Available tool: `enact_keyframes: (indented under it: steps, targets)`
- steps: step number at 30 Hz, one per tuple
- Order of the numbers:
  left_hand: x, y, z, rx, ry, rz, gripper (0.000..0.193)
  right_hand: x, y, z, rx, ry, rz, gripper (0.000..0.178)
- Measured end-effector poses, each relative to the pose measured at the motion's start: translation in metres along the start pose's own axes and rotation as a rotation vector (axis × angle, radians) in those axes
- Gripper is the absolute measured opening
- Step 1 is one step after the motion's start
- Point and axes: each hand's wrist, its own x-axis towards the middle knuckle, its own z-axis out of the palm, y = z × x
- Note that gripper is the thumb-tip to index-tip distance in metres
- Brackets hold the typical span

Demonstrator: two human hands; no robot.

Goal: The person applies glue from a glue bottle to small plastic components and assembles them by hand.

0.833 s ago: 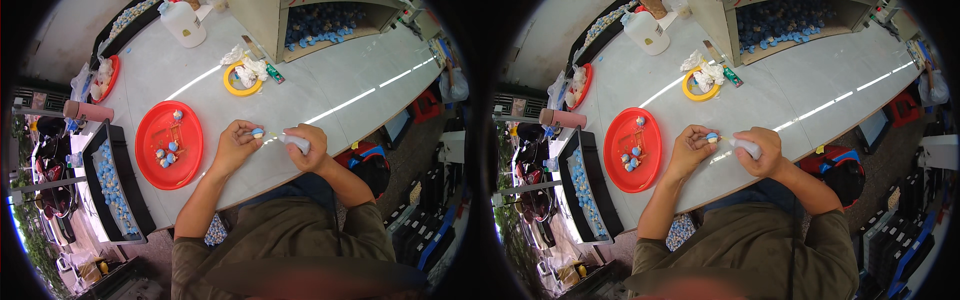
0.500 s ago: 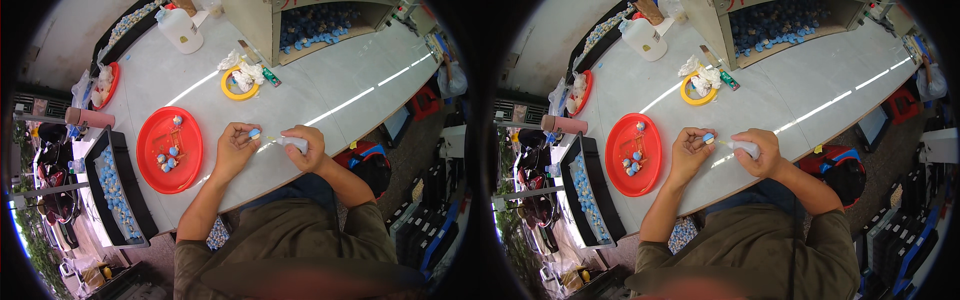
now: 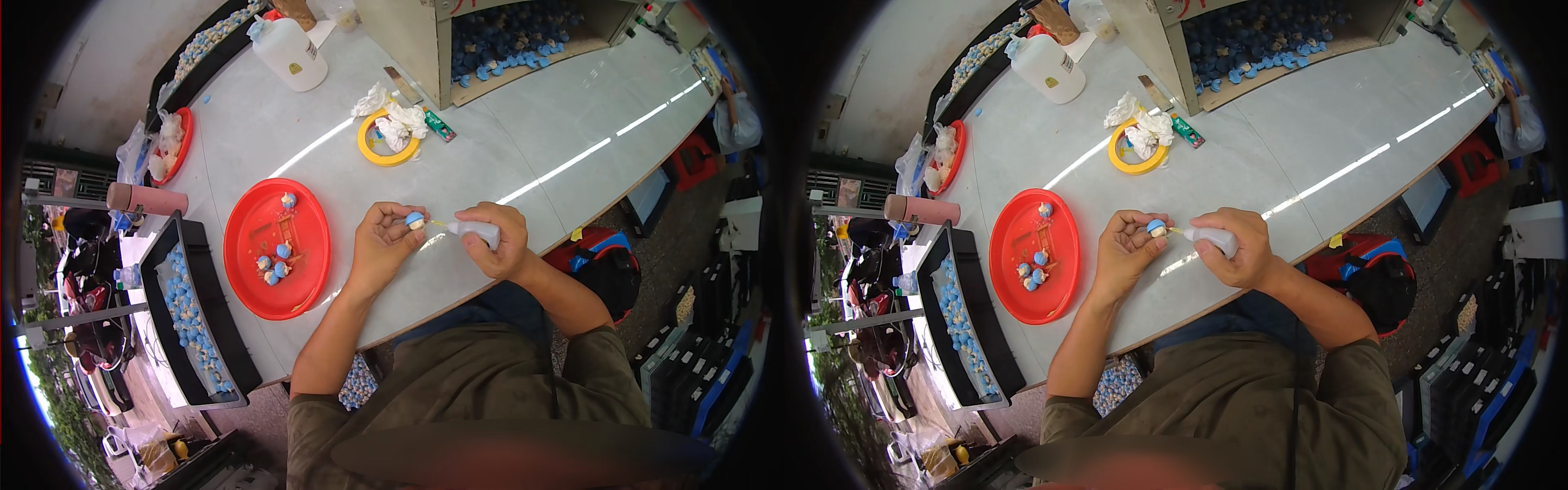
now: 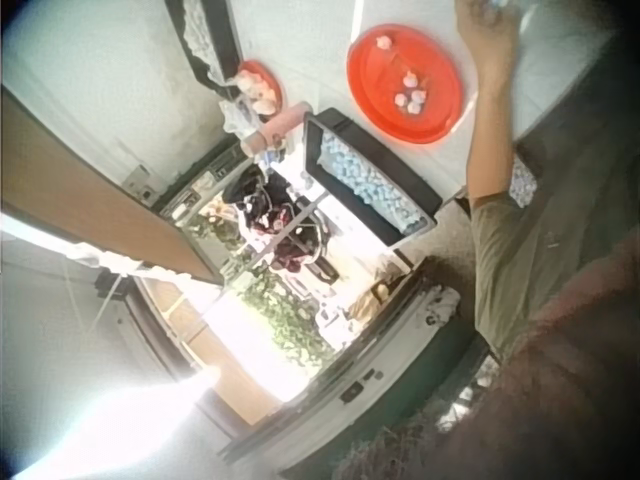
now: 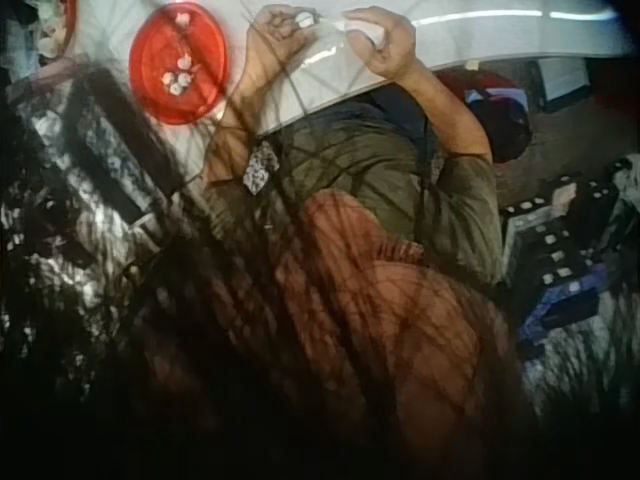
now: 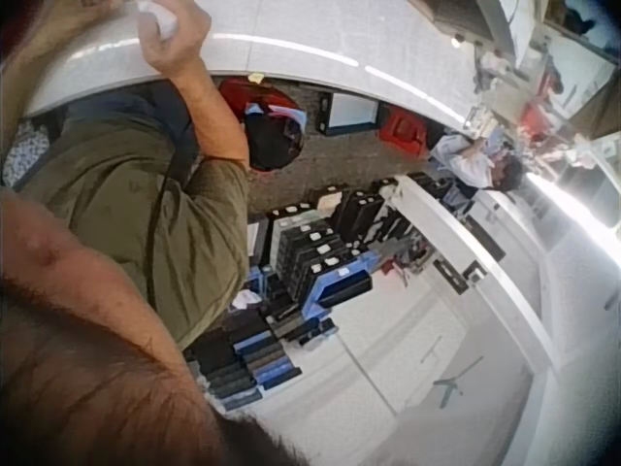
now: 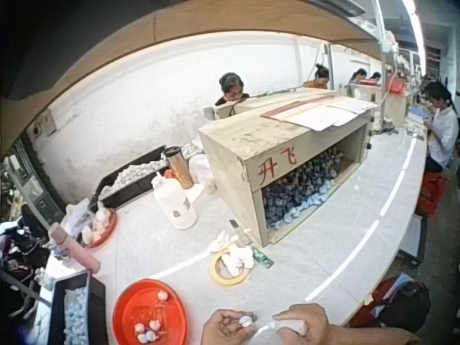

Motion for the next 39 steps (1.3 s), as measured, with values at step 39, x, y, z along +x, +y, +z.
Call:
enact_keyframes:
  steps: [39]
  targets:
    - [-0.002,0.006,-0.007,-0.216,0.047,-0.316,0.028,0.104,0.09,-0.082,-0.876,0.093,0.01,0.016]
